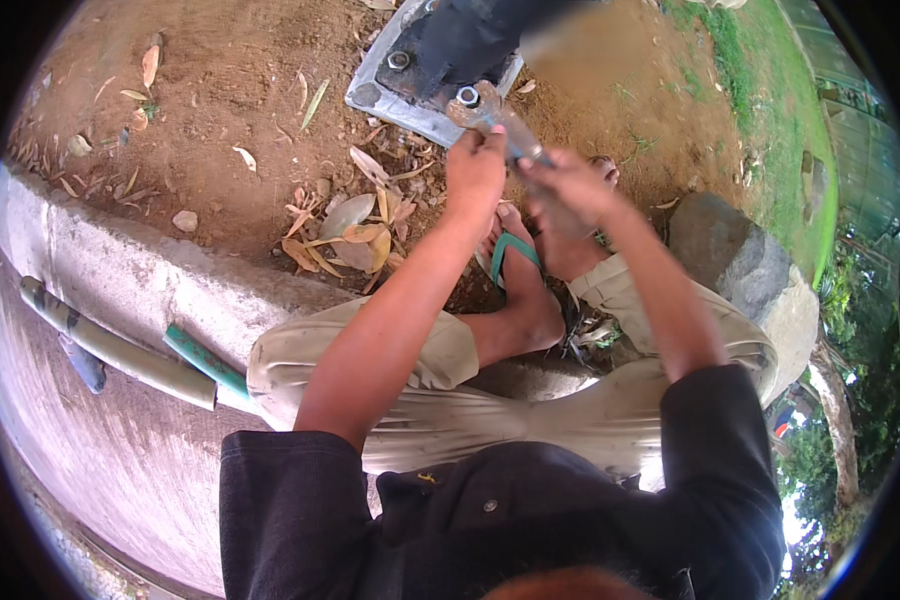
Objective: The person uses a flat piece of metal with a hole to tighten nuts on bolts at the base of a black pole, working by hand to rotate the nuts.
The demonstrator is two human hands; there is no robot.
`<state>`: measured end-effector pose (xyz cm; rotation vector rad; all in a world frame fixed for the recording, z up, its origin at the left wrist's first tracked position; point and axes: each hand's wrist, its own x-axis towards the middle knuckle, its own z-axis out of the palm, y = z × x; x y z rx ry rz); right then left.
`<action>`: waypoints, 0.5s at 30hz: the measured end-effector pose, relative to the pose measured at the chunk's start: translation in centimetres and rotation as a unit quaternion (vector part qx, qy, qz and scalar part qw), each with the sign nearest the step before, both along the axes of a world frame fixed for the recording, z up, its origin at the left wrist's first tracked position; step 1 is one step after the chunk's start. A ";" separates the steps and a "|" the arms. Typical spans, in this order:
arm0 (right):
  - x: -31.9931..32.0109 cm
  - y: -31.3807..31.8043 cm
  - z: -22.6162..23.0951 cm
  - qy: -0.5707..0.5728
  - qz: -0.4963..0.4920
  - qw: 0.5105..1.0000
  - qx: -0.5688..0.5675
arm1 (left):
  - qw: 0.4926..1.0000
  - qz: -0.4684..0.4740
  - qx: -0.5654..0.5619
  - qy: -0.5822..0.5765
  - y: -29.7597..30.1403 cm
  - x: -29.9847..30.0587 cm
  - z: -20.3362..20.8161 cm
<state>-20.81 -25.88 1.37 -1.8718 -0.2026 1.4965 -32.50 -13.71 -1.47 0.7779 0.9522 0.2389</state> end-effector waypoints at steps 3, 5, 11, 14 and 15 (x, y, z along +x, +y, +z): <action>-10.3 1.8 -2.2 -0.021 -0.232 0.967 0.105 | 0.995 0.031 0.041 0.082 0.9 -0.4 -0.5; -14.7 4.0 -5.4 -0.047 -0.377 0.907 0.179 | 0.981 -0.029 0.143 0.127 1.6 -0.5 -2.1; -15.7 3.6 -4.0 -0.034 -0.376 0.914 0.150 | 0.983 -0.026 0.120 0.138 1.4 -1.1 -2.3; -11.4 1.2 -0.8 -0.009 -0.218 0.973 0.070 | 0.986 -0.021 0.111 0.122 0.3 -1.2 -2.2; -8.9 0.3 -0.3 -0.021 -0.176 0.982 0.066 | 0.986 -0.037 0.115 0.111 -0.2 -0.6 -1.2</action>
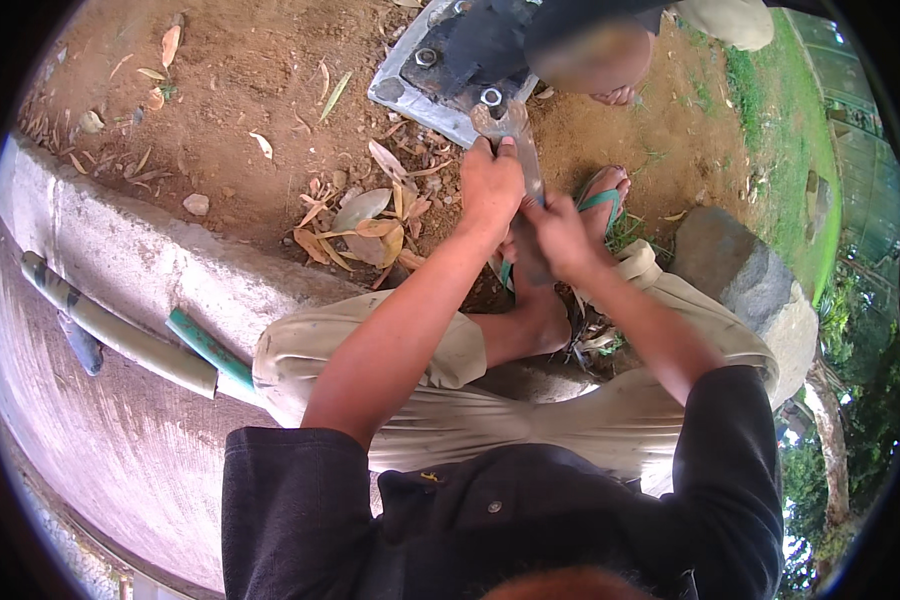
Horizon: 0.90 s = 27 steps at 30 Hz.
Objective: The person uses a flat piece of metal with a hole to tighten nuts on bolts at the base of a black pole, working by hand to rotate the nuts.
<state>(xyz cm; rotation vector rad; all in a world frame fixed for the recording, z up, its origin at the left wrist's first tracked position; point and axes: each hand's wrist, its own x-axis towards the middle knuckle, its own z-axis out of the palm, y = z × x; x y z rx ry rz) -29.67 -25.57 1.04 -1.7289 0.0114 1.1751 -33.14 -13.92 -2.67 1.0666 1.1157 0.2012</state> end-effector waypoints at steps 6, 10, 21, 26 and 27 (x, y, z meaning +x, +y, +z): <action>12.8 1.4 4.1 0.140 0.216 0.959 -0.119 | 0.983 -0.057 -0.133 -0.109 0.9 0.4 1.7; 13.6 1.8 4.4 0.120 0.224 0.961 -0.109 | 0.979 -0.035 -0.175 -0.101 0.7 0.5 3.5; -2.9 3.1 -0.6 0.081 -0.101 0.989 0.077 | 0.982 -0.122 0.093 0.112 3.7 -0.8 1.6; -2.2 2.9 0.7 0.080 -0.087 0.991 0.065 | 0.986 -0.069 0.126 0.090 1.8 -0.3 2.5; -2.7 2.9 0.3 0.060 -0.091 0.992 0.068 | 0.988 -0.054 0.119 0.086 1.6 -0.3 2.6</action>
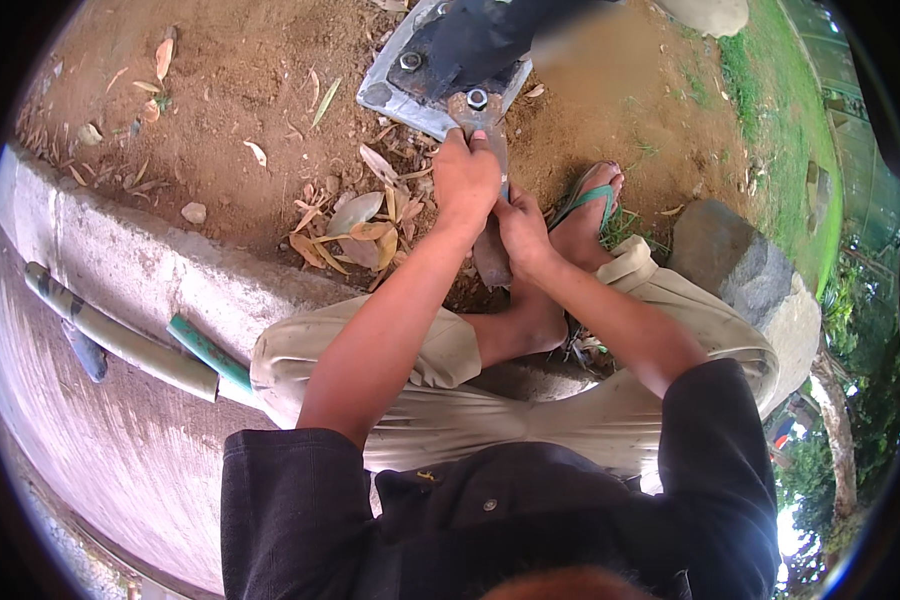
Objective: The person uses a flat piece of metal with a hole to tighten nuts on bolts at the base of a black pole, working by hand to rotate the nuts.
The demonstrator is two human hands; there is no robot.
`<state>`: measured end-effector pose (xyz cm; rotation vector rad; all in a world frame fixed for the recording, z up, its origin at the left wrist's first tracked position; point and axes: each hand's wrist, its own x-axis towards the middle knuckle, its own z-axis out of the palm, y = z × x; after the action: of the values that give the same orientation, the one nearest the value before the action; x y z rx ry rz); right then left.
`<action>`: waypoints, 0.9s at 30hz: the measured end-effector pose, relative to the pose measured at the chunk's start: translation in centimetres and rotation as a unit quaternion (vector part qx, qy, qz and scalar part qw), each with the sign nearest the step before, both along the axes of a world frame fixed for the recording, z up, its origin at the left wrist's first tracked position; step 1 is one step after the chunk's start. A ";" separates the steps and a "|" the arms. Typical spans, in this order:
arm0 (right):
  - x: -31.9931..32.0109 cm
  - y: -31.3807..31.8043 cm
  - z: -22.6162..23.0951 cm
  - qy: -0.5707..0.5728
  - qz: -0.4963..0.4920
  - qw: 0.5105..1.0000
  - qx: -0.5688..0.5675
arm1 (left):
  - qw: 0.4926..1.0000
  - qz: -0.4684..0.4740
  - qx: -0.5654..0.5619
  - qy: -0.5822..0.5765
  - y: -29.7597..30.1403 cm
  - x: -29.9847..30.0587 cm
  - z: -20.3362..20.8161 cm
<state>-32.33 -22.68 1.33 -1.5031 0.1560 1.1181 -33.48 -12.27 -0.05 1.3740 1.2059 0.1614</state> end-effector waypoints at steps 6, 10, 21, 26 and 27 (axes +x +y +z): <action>-2.9 0.4 -4.2 -0.091 -0.084 0.992 -0.018 | 0.999 0.031 -0.031 0.008 0.1 0.0 -2.3; -7.7 5.5 -5.4 0.015 -0.234 0.969 0.076 | 0.988 -0.107 0.067 0.085 4.2 -1.6 -0.4; -7.2 3.7 -4.0 0.014 -0.158 0.987 0.013 | 0.960 -0.241 0.061 0.130 6.0 -2.7 -0.7; 4.4 -2.0 0.5 0.057 0.090 0.989 -0.100 | 0.981 -0.114 -0.151 -0.051 2.2 -0.9 -0.5; 6.7 -2.4 1.0 0.044 0.139 0.982 -0.118 | 0.968 -0.081 -0.215 -0.099 1.7 -0.5 -0.2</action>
<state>-25.66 -25.05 2.37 -1.7231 0.1472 1.4308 -34.03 -10.59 -0.22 1.0413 0.8932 -0.0757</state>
